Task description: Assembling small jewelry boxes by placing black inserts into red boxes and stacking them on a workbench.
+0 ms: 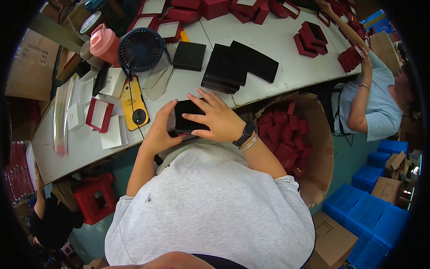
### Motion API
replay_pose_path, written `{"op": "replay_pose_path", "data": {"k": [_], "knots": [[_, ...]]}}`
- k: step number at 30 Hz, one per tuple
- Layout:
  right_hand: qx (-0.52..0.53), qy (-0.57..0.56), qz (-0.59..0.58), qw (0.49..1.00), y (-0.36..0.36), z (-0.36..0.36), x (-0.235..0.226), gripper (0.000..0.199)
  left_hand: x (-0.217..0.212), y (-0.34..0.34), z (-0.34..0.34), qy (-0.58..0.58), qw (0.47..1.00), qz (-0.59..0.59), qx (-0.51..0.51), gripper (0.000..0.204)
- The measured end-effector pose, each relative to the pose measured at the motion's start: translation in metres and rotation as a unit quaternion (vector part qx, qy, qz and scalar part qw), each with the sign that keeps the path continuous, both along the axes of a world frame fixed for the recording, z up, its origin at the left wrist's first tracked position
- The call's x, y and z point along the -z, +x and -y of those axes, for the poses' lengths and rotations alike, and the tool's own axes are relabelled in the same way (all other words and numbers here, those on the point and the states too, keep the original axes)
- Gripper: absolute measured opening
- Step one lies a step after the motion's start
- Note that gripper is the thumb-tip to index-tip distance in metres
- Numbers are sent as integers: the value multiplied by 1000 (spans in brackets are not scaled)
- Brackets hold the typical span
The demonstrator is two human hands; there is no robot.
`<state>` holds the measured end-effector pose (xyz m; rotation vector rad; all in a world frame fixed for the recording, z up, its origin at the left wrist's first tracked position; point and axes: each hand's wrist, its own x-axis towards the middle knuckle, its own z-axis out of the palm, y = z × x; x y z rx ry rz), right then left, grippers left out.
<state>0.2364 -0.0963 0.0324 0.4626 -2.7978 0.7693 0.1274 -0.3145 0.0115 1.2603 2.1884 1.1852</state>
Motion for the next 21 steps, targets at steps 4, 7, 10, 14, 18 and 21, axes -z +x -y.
{"op": "replay_pose_path", "data": {"k": [4,7,10,14,18,21], "knots": [[-2,25,-4,1000,7,6,-15,48,1,4,-4,-3,1000,-31,-7,91],[-37,60,8,997,13,9,4,42,3,2,-4,-21,998,-52,1,89],[-27,-17,42,999,14,9,17,36,-1,5,-5,-15,999,-37,-10,84],[18,56,-51,997,15,15,6,33,-4,5,-6,13,998,-62,-23,75],[71,-18,-142,987,26,12,24,28,7,2,-11,36,998,-30,-44,65],[34,30,-91,995,29,8,29,26,6,5,-16,38,996,-20,-73,62]]}}
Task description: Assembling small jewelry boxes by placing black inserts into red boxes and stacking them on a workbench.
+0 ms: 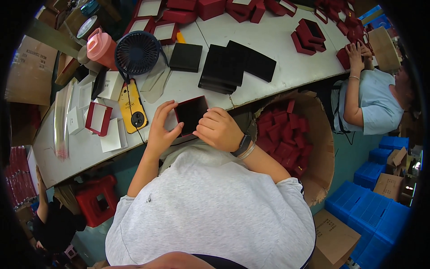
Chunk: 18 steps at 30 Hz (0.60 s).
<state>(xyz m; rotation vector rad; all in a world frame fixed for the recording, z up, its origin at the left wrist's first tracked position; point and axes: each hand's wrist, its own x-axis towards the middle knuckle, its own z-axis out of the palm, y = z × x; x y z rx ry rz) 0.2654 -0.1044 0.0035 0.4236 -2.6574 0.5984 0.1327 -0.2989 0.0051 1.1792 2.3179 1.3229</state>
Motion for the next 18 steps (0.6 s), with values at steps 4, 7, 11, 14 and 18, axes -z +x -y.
{"op": "replay_pose_path", "data": {"k": [4,7,11,14,18], "knots": [[41,22,-23,999,-1,6,-13,25,-9,5,-8,-11,999,-36,-30,65],[20,-14,-46,999,-1,-5,-22,22,-5,4,-11,-14,999,-30,-39,69],[192,-65,-273,940,-4,-64,-56,18,1,7,-13,-17,996,-43,-77,61],[311,4,-308,899,-36,-142,-69,22,13,8,-16,-28,979,-179,-97,48],[289,62,-172,940,-91,-224,-72,39,10,13,-22,-72,958,-250,-122,45]]}}
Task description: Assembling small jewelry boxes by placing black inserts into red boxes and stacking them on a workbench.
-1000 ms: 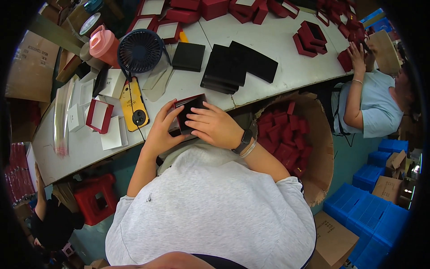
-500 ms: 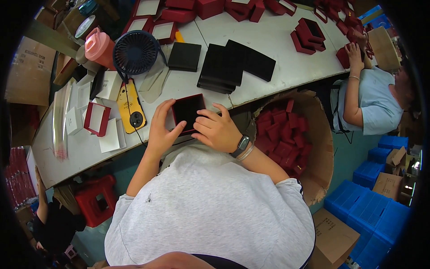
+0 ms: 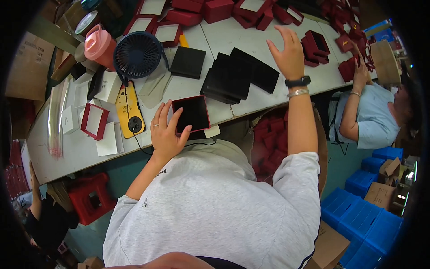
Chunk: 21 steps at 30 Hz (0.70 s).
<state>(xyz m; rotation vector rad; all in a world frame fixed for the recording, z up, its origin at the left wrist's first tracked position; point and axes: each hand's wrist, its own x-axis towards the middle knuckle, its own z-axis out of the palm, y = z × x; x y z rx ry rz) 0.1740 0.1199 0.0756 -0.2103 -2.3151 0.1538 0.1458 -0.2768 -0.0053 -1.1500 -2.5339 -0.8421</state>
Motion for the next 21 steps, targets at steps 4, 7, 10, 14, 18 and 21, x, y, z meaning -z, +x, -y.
{"op": "replay_pose_path", "data": {"k": [4,7,10,14,18,21], "knots": [[40,70,109,991,-70,-55,8,58,-1,0,0,-22,1000,9,2,68],[125,260,258,922,-110,-78,8,58,1,2,2,-17,1000,-4,0,83],[136,253,282,915,-113,-103,0,37,3,1,-4,-25,999,-35,5,93],[2,-89,91,992,-84,-86,-22,44,7,3,-3,-1,999,-34,-9,93],[-191,-366,-118,903,26,29,-67,31,3,3,1,13,1000,-11,12,95],[-311,5,93,946,76,117,-56,9,-4,-1,2,31,998,52,19,99]]}}
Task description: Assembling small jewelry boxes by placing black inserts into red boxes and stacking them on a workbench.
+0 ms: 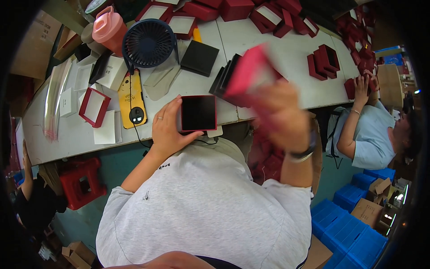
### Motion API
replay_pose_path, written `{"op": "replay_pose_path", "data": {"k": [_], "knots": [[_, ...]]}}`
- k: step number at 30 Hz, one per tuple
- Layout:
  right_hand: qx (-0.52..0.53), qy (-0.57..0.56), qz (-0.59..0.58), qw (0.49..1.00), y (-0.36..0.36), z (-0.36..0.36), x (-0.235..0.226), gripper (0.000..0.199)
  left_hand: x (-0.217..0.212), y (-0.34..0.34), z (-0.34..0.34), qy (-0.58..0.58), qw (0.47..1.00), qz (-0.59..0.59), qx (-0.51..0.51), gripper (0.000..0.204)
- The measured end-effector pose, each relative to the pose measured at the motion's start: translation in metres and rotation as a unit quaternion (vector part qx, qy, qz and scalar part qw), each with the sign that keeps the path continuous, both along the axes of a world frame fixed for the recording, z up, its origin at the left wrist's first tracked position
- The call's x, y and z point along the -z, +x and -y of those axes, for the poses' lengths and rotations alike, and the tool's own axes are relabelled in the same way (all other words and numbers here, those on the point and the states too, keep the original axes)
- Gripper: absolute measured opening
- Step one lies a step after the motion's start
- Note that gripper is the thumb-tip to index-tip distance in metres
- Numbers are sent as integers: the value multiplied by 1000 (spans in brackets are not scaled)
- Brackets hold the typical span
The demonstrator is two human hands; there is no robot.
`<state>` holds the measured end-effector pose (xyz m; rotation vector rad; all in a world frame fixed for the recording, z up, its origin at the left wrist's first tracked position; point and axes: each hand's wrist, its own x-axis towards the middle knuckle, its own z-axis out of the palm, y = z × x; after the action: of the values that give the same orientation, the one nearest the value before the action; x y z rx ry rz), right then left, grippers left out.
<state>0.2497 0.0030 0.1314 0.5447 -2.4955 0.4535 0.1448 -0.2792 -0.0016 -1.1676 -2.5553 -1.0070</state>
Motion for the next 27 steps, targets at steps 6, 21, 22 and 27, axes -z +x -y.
{"op": "replay_pose_path", "data": {"k": [6,21,22,27], "knots": [[-62,86,154,982,19,80,66,4,-4,-10,7,-18,987,152,48,96],[121,42,161,979,27,99,87,30,-9,-14,-6,20,978,173,112,89],[134,39,154,978,27,99,87,30,-9,-8,-5,25,982,161,95,85],[84,-13,132,988,31,94,88,49,-16,4,-1,16,985,134,109,86]]}}
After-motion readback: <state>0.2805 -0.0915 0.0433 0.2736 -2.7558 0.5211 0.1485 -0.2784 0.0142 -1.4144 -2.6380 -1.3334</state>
